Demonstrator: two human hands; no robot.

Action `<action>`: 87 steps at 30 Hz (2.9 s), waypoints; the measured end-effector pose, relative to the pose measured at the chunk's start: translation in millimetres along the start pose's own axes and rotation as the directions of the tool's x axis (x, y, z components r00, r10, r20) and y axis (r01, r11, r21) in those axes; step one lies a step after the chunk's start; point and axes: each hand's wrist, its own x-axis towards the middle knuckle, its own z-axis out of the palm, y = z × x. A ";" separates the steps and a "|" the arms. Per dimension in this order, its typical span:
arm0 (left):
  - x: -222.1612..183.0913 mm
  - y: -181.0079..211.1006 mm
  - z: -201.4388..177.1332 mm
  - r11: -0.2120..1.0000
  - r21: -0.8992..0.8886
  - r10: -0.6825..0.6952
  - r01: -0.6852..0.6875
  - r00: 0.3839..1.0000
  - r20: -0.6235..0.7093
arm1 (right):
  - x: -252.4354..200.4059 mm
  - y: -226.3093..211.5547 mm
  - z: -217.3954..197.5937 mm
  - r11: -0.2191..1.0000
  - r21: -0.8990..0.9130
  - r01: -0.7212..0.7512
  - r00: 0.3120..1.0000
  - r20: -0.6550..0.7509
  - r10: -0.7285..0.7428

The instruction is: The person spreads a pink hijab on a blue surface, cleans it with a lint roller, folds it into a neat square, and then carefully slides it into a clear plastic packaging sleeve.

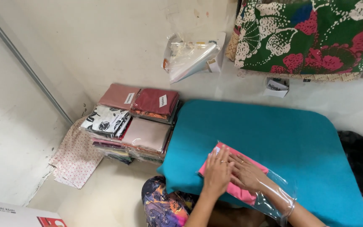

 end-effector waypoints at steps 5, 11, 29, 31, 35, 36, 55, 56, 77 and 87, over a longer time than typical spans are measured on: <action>-7.1 -26.8 -7.7 0.961 -0.172 -0.212 0.218 0.976 0.052 | 4.2 7.7 8.2 0.651 -0.759 -0.012 0.974 -0.155 -0.163; -6.7 -22.8 -18.0 0.923 -0.311 -0.209 0.226 0.974 0.088 | 5.7 -0.3 -4.1 0.992 -0.123 -0.038 0.981 0.186 0.060; 70.2 -2.4 66.1 0.935 0.256 0.110 -0.245 0.887 0.448 | -182.0 -4.9 -11.4 0.933 0.013 -0.360 0.932 -0.026 0.361; 85.9 9.7 103.0 0.964 -0.024 0.190 -0.265 0.625 0.757 | -180.7 -13.7 -30.9 0.811 0.296 -0.504 0.852 0.019 0.523; 115.0 30.0 81.4 0.961 0.072 0.100 -0.265 0.584 0.806 | -206.0 -11.6 -64.2 0.582 0.382 -0.718 0.659 0.102 0.746; 118.5 29.8 69.3 0.956 0.025 0.174 -0.293 0.631 0.756 | -216.9 -8.1 -68.6 0.575 0.414 -0.706 0.627 -0.012 0.779; 115.7 47.7 -70.7 0.417 -0.858 -0.024 0.299 0.948 0.319 | -64.8 -33.5 -186.8 0.517 0.833 -0.196 0.333 -0.440 0.834; 118.3 47.1 -72.7 0.417 -0.859 -0.026 0.299 0.948 0.317 | -62.8 -31.9 -188.1 0.517 0.833 -0.196 0.335 -0.439 0.834; -3.2 -74.4 28.6 0.826 -0.317 0.527 -0.466 0.838 0.143 | -159.5 0.9 -49.4 0.964 -0.028 -0.266 0.904 -0.353 0.239; -9.3 -56.9 19.9 0.828 -0.534 0.311 -0.170 0.932 0.186 | -159.3 -10.8 -39.2 0.864 0.296 -0.407 0.825 -0.287 0.487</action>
